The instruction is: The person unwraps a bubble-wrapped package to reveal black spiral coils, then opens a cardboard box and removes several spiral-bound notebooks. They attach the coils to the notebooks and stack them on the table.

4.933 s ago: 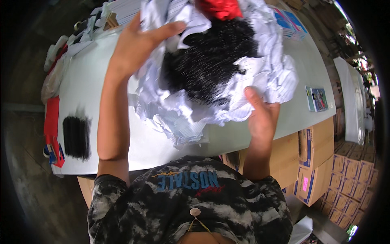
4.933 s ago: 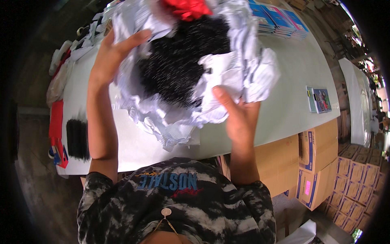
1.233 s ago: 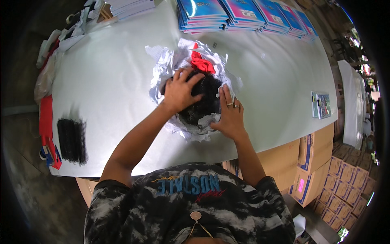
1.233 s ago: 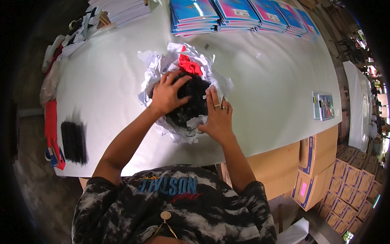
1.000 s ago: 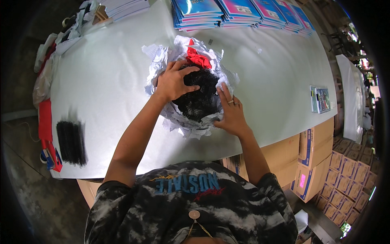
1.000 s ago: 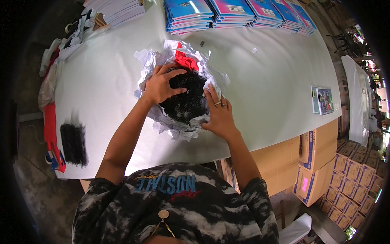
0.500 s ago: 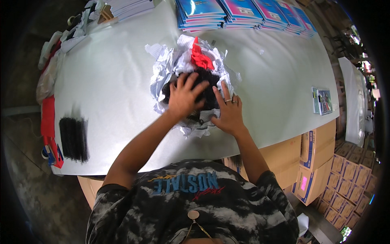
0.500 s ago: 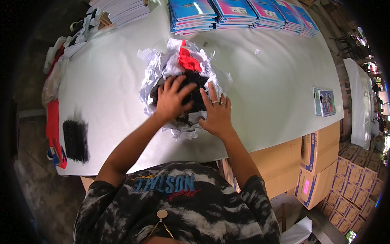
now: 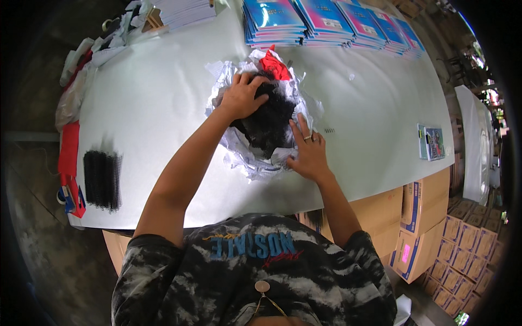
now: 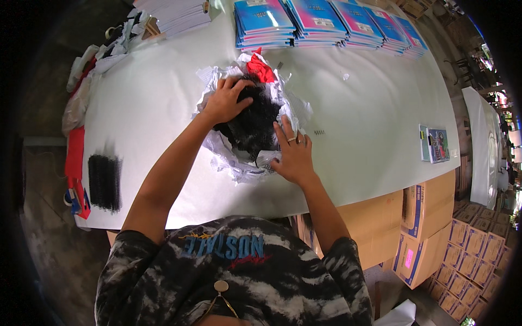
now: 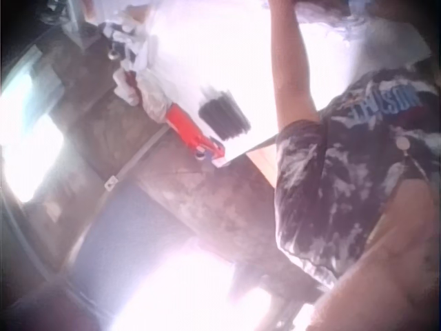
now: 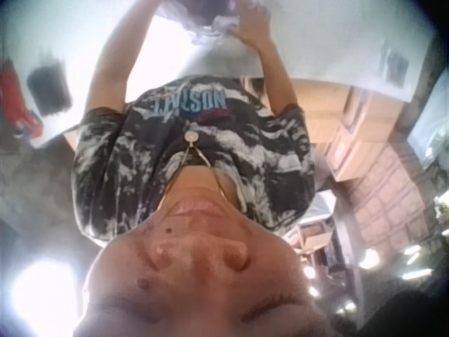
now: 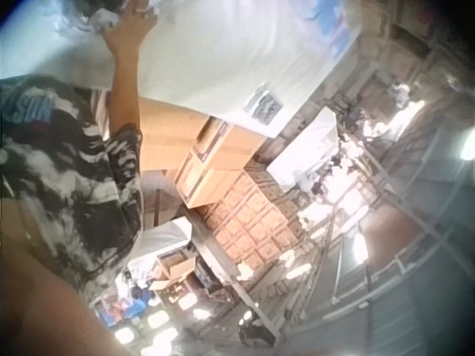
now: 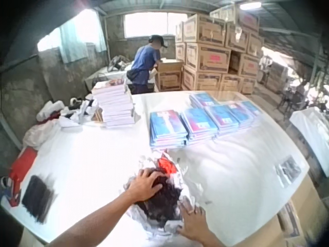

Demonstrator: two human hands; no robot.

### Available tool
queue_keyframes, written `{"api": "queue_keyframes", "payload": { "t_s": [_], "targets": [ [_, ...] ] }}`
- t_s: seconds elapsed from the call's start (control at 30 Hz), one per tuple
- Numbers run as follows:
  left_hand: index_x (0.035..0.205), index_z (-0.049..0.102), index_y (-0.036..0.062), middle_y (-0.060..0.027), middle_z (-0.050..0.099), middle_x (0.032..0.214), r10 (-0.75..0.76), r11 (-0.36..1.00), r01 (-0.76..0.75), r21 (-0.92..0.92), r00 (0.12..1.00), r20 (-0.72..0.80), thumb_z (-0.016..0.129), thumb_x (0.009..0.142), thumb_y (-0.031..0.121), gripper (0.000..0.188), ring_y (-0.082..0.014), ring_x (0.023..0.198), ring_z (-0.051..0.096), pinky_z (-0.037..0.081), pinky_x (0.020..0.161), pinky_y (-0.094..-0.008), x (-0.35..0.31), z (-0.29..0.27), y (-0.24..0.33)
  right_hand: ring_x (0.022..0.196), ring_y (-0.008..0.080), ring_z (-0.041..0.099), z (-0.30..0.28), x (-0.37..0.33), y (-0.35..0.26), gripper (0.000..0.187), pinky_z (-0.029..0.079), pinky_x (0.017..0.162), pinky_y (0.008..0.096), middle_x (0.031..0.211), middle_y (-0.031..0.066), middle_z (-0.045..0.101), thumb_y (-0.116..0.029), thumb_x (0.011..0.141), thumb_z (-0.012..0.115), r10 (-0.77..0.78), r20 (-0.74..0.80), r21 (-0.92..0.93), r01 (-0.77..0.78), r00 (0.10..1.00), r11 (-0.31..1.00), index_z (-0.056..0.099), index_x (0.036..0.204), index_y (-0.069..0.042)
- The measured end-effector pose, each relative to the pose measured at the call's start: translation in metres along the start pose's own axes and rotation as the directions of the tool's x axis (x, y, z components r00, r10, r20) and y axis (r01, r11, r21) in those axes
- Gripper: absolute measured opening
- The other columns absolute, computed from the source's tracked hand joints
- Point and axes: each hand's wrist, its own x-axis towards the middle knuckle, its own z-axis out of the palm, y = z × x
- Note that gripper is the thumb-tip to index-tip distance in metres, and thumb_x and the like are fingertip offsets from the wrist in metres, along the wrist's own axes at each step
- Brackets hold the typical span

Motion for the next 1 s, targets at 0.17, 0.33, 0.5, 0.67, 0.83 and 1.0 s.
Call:
{"api": "queue_keyframes", "payload": {
  "t_s": [0.17, 0.33, 0.5, 0.67, 0.83, 1.0],
  "targets": [
    [0.125, 0.053, 0.0238, -0.0121, 0.042, 0.135, -0.020, 0.998, 0.020, 0.065, 1.000, 0.003, 0.066, 0.079, 0.038, 0.049, -0.0383, 0.127, 0.034, 0.035, 0.101, -0.0490, -0.023, -0.043, 0.035, 0.120, 0.0335, 0.040, -0.017, 0.000, -0.012, 0.068, 0.024, 0.103, 0.0509, 0.138, 0.0043, 0.040, -0.020, 0.067, 0.066, -0.011, -0.211, -0.018, 0.007, 0.977, 1.000, 0.046, 0.132, -0.018],
    [0.136, 0.041, 0.0283, -0.0102, 0.021, 0.149, 0.030, 0.986, -0.033, 0.166, 0.999, 0.020, 0.074, 0.069, 0.046, 0.076, -0.0416, 0.136, 0.015, 0.017, 0.102, -0.0687, -0.069, -0.005, 0.061, 0.113, 0.0323, 0.048, -0.024, 0.005, 0.035, 0.051, 0.031, 0.101, 0.0473, 0.124, 0.0097, 0.053, -0.006, 0.071, 0.056, 0.171, -0.450, 0.261, -0.055, 0.877, 0.964, 0.057, 0.121, -0.016],
    [0.136, 0.039, 0.0325, -0.0038, 0.016, 0.152, 0.132, 0.964, -0.127, 0.235, 0.991, -0.007, 0.080, 0.061, 0.038, 0.085, -0.0369, 0.138, 0.014, 0.015, 0.104, -0.0679, -0.062, 0.024, 0.027, 0.125, 0.0339, 0.037, 0.011, -0.022, 0.076, 0.049, 0.028, 0.101, 0.0508, 0.136, 0.0104, 0.044, -0.005, 0.079, 0.050, 0.430, -0.300, -0.019, -0.456, 0.852, 0.890, 0.055, 0.126, -0.016],
    [0.128, 0.049, 0.0244, -0.0061, 0.028, 0.147, 0.139, 0.990, -0.139, 0.018, 0.990, -0.038, 0.072, 0.067, 0.020, 0.066, -0.0362, 0.137, 0.019, 0.014, 0.106, -0.0619, -0.057, -0.010, 0.049, 0.124, 0.0319, 0.039, 0.051, -0.065, 0.092, 0.041, 0.028, 0.104, 0.0447, 0.131, 0.0086, 0.049, 0.003, 0.083, 0.046, 0.338, -0.358, 0.136, -0.310, 0.870, 0.941, 0.059, 0.119, -0.012],
    [0.105, 0.060, 0.0110, -0.0088, 0.055, 0.107, 0.119, 0.975, -0.143, -0.172, 0.983, -0.139, 0.064, 0.073, 0.010, 0.032, -0.0277, 0.102, 0.051, 0.040, 0.082, -0.0380, -0.116, 0.009, 0.057, 0.114, 0.0246, 0.051, 0.035, -0.059, 0.071, 0.032, 0.037, 0.098, 0.0350, 0.122, 0.0097, 0.055, 0.004, 0.088, 0.044, 0.552, -0.444, 0.521, -0.298, 0.705, 0.800, 0.061, 0.113, -0.006],
    [0.112, 0.058, 0.0087, -0.0118, 0.052, 0.112, 0.172, 0.964, -0.167, -0.207, 0.985, 0.010, 0.063, 0.077, 0.009, 0.035, -0.0305, 0.101, 0.052, 0.041, 0.086, -0.0423, -0.148, 0.029, 0.043, 0.101, 0.0117, 0.055, -0.020, 0.001, -0.017, 0.025, 0.041, 0.088, 0.0248, 0.113, 0.0071, 0.060, 0.001, 0.092, 0.046, 0.478, -0.528, 0.776, 0.168, 0.702, 0.608, 0.059, 0.113, 0.000]
  ]
}}
